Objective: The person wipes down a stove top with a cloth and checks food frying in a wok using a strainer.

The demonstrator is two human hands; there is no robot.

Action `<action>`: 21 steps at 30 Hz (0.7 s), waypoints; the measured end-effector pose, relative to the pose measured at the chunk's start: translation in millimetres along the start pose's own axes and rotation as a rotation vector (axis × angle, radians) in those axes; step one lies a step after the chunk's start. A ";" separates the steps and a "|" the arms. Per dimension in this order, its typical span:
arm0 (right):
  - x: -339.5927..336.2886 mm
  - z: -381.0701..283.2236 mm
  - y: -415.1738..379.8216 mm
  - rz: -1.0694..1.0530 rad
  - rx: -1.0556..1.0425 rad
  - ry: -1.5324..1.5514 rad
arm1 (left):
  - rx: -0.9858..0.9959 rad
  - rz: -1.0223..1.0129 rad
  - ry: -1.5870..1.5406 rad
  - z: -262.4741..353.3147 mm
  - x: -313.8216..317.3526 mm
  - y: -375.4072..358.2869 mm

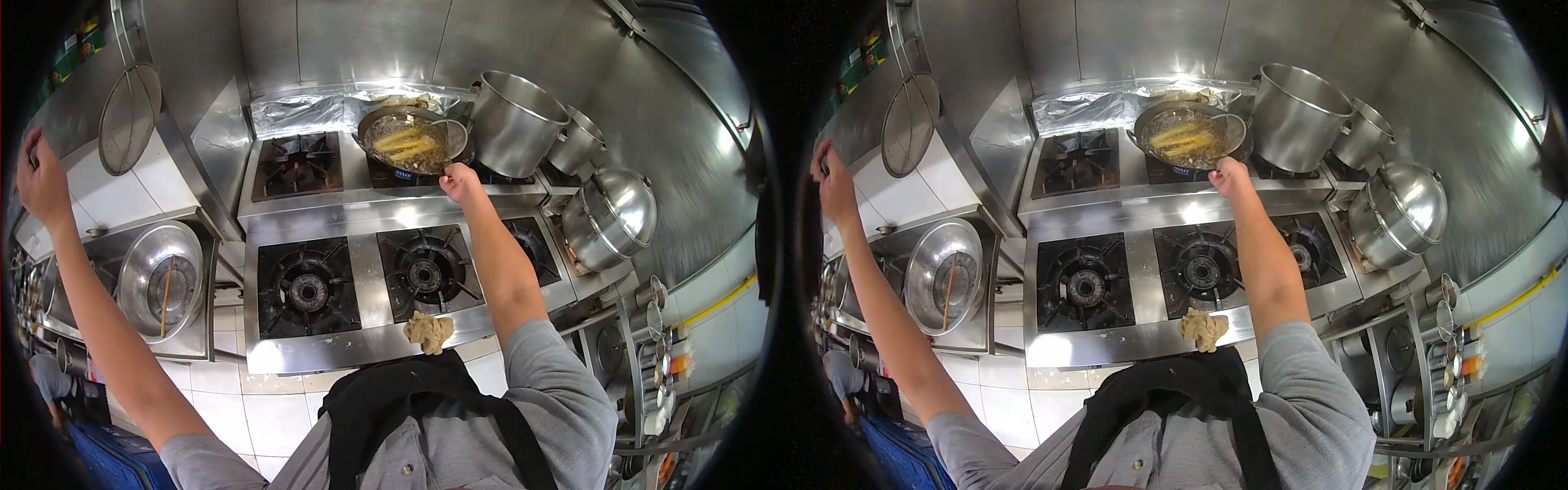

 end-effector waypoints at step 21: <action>29.1 26.6 11.7 -0.212 0.192 0.673 | 0.014 -0.020 -0.045 23.1 -10.7 -1.0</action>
Point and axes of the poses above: each hand's wrist, its own y-axis towards the middle knuckle, its own x-axis out of the palm, z = x × y, the point moved 7 cm from there along y, towards the middle knuckle, and after that the axes turned 3 degrees about -z, right-handed, at the moved point
